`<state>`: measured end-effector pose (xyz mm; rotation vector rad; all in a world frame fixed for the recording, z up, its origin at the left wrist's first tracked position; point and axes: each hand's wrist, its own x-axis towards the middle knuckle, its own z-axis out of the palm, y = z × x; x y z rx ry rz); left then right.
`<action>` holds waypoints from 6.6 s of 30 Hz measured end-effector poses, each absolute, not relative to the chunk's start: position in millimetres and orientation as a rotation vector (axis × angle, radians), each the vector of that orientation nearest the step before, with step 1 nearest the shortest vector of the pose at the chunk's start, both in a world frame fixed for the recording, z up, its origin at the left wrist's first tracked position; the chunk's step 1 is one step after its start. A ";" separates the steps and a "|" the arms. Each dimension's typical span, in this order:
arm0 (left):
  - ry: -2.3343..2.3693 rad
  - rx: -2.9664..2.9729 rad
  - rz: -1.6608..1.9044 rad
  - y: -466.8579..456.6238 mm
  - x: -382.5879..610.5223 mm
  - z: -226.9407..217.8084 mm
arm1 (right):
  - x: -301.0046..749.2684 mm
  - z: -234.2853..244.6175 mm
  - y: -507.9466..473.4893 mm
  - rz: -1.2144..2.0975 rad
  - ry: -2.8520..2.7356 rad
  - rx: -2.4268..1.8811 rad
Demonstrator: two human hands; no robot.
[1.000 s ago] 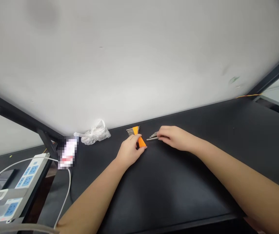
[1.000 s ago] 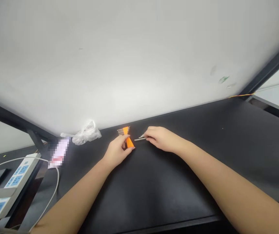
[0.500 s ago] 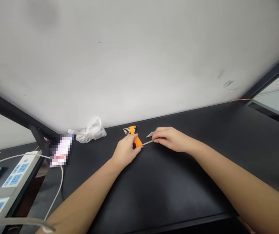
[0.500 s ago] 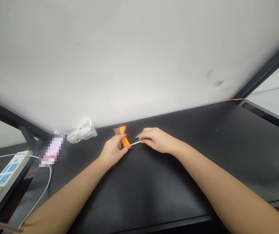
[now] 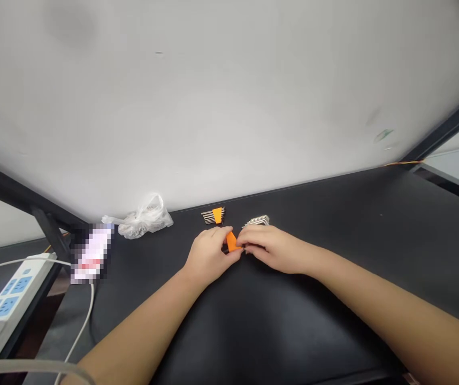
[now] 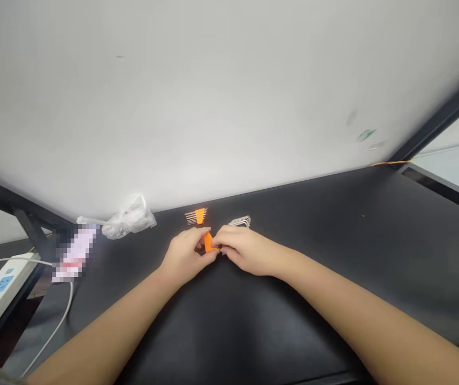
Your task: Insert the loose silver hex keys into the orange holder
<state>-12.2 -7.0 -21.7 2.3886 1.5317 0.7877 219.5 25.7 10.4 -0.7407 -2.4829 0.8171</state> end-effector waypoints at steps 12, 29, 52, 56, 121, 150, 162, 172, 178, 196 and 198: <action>1.537 2.421 0.685 -4.4 -13.3 -21.9 | 250.5 -10.1 67.1 0.233 -2.645 -1.245; 1.553 2.407 0.825 -2.9 -13.1 -23.4 | 239.0 8.6 44.0 0.560 -2.601 -0.893; 1.464 2.500 0.799 -4.3 -9.2 -23.5 | 218.3 -12.2 52.0 0.406 -2.303 -1.394; 1.438 2.520 0.804 -2.5 -9.9 -23.8 | 214.2 -12.3 54.7 0.350 -2.462 -1.576; 1.471 2.445 0.730 -8.4 -10.0 -16.9 | 250.9 -18.6 68.1 0.341 -2.287 -1.274; 1.492 2.447 0.642 -7.3 -9.8 -16.3 | 230.1 6.9 37.4 0.608 -2.495 -1.068; 1.494 2.466 0.650 -8.3 -10.6 -18.2 | 232.6 8.7 32.9 0.435 -2.538 -0.958; 1.456 2.488 0.683 -9.4 -10.3 -18.7 | 229.3 9.1 29.1 0.466 -2.535 -0.901; 1.427 2.490 0.709 -10.3 -10.2 -17.9 | 206.2 8.0 19.4 0.625 -2.404 -0.785; 1.439 2.486 0.719 -6.9 -10.3 -24.3 | 251.6 -20.9 68.1 0.216 -2.446 -1.456; 1.444 2.482 0.718 -6.9 -10.1 -24.5 | 250.3 -22.0 68.2 0.198 -2.442 -1.467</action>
